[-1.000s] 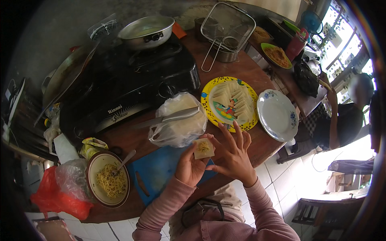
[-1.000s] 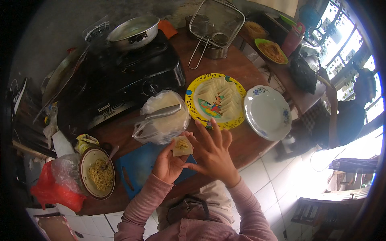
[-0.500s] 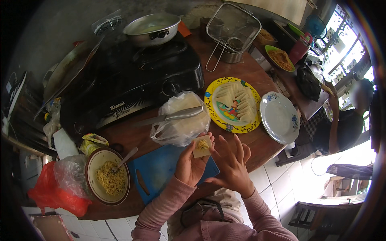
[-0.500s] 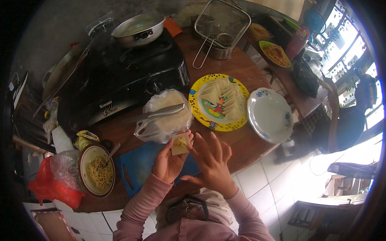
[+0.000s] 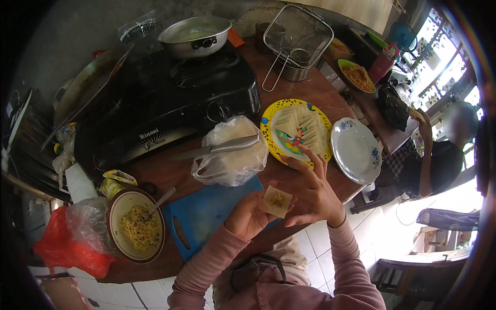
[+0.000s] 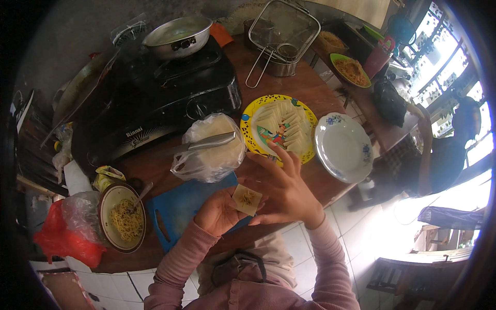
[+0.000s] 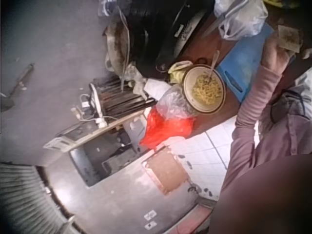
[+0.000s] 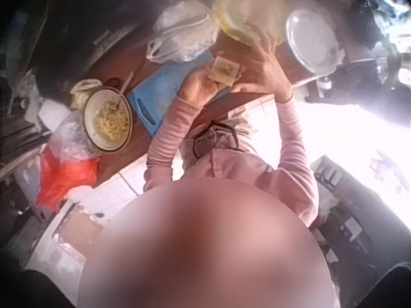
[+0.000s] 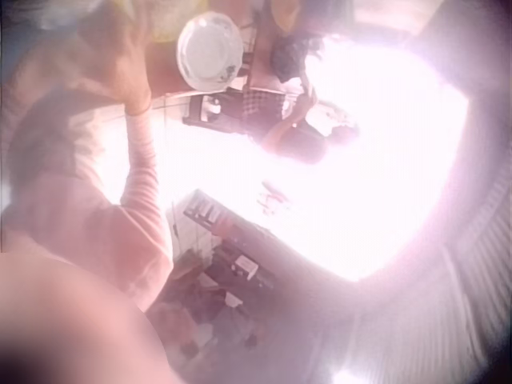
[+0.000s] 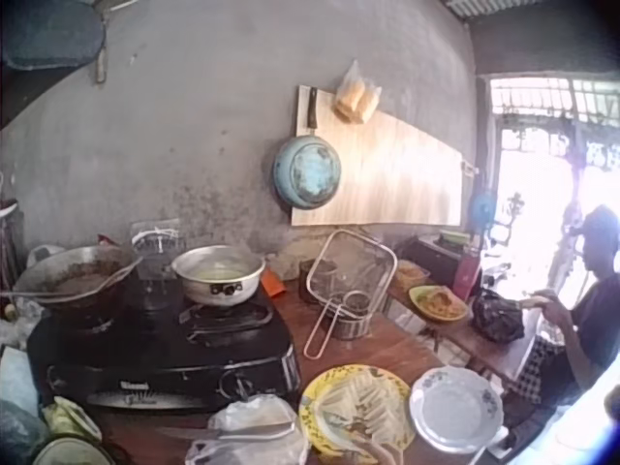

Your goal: The person cuts square wonton wrappers into smaller pieces on a blue cutting board. They then place a small amount of noodle filling onto each piece and fold the wrappers into triangular wontons, placing the finished items on a plate.

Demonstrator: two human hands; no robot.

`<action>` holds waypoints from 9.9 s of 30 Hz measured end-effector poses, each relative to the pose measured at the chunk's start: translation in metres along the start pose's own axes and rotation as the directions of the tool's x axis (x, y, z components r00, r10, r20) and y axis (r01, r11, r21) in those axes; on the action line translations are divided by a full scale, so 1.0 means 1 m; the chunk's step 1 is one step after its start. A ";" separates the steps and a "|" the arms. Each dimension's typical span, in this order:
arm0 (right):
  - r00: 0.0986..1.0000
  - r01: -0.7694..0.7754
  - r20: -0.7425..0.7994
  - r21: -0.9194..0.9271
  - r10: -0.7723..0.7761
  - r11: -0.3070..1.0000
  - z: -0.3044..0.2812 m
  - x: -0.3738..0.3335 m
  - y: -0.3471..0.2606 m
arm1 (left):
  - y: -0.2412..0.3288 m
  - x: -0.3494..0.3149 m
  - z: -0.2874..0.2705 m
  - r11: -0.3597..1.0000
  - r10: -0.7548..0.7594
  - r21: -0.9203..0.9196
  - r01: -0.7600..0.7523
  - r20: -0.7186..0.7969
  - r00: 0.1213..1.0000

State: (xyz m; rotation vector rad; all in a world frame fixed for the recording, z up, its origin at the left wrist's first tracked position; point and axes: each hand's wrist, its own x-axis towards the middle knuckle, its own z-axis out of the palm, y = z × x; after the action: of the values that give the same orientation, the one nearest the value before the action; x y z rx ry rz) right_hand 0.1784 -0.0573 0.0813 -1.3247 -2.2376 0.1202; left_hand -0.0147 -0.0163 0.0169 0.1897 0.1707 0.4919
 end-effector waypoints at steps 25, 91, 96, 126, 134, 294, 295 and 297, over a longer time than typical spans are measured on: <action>1.000 -0.021 0.018 -0.115 0.024 0.993 -0.001 -0.006 -0.005 | 0.004 -0.001 0.009 0.989 0.125 0.086 -0.124 -0.004 0.992; 0.955 -0.295 -0.042 -0.227 0.293 0.928 0.015 -0.034 -0.034 | 0.002 0.001 0.016 0.957 0.291 0.046 -0.287 -0.176 0.940; 0.923 -0.327 -0.247 -0.100 0.295 0.940 0.024 -0.051 -0.036 | -0.001 0.001 0.013 0.945 0.323 -0.009 -0.327 -0.136 0.937; 0.916 0.155 -0.369 -0.034 -0.157 0.987 0.027 -0.019 -0.042 | -0.026 -0.078 0.022 0.904 0.414 0.213 -0.370 -0.225 0.882; 0.879 0.194 -0.444 -0.005 -0.176 0.981 0.043 -0.028 -0.052 | -0.025 -0.081 0.019 0.894 0.423 0.265 -0.362 -0.229 0.877; 0.741 0.166 -0.417 0.873 0.526 0.459 0.074 -0.012 -0.119 | -0.056 -0.081 0.041 0.513 0.812 0.476 -0.714 0.002 0.584; 0.749 0.169 -0.437 0.854 0.499 0.493 0.074 -0.013 -0.120 | -0.054 -0.083 0.041 0.539 0.795 0.476 -0.695 -0.014 0.606; 0.758 0.181 -0.440 0.851 0.481 0.493 0.074 -0.014 -0.120 | -0.052 -0.086 0.041 0.589 0.763 0.449 -0.672 -0.035 0.645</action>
State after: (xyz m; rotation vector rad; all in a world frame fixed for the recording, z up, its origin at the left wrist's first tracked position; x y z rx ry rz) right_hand 0.0531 -0.1172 0.0526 -0.7760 -1.1076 0.6745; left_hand -0.0575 -0.1089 0.0548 0.6274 0.4284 1.3211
